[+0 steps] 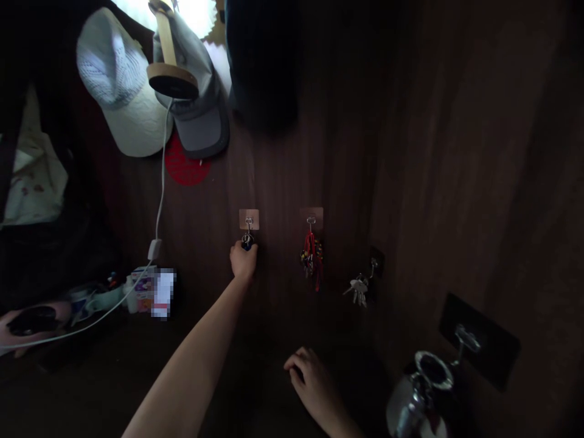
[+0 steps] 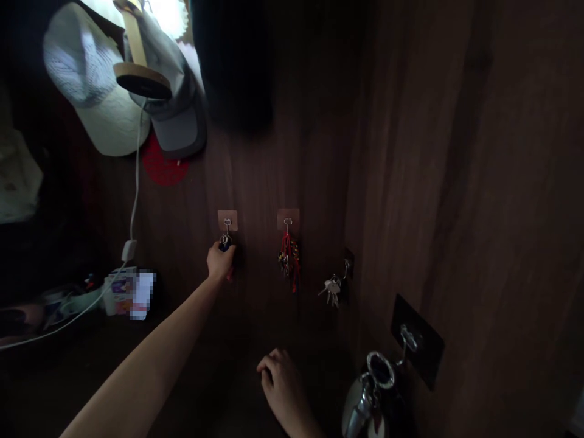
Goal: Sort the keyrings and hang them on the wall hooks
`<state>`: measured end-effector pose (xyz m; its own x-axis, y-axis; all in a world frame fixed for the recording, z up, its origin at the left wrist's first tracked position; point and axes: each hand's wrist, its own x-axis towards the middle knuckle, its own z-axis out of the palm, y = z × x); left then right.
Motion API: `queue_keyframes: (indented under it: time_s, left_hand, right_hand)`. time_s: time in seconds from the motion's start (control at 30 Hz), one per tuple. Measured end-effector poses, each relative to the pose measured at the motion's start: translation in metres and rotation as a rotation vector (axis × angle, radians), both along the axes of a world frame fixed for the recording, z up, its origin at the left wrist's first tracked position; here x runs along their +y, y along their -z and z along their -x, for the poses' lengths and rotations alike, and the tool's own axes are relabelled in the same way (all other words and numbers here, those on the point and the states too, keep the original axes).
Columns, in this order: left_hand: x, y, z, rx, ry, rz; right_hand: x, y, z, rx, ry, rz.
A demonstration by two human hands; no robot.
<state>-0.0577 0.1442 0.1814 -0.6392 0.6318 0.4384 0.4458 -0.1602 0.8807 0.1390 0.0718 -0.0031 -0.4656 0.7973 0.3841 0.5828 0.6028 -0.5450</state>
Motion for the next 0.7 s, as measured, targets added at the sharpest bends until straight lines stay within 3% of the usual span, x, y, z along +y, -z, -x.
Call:
queue_keyframes:
  time_s: [0.17,0.33,0.43,0.6,0.7]
  left_hand:
    - [-0.013,-0.010,0.010,0.079,-0.058,0.056]
    - [-0.020,-0.018,0.016,-0.049,0.223,0.053]
    - [-0.022,-0.026,0.019,-0.072,0.304,0.099]
    - [-0.030,-0.054,0.030,0.067,0.264,0.176]
    - [-0.036,-0.077,0.033,0.225,0.308,0.332]
  right_hand:
    - [0.001,0.001,0.001,0.025,0.001,0.009]
    - [0.002,0.003,0.002,0.011,0.022,-0.006]
    - [0.002,0.003,0.001,0.016,0.020,-0.007]
    - [0.000,0.000,0.000,0.029,0.024,0.003]
    - [-0.001,-0.002,0.000,0.030,0.029,0.016]
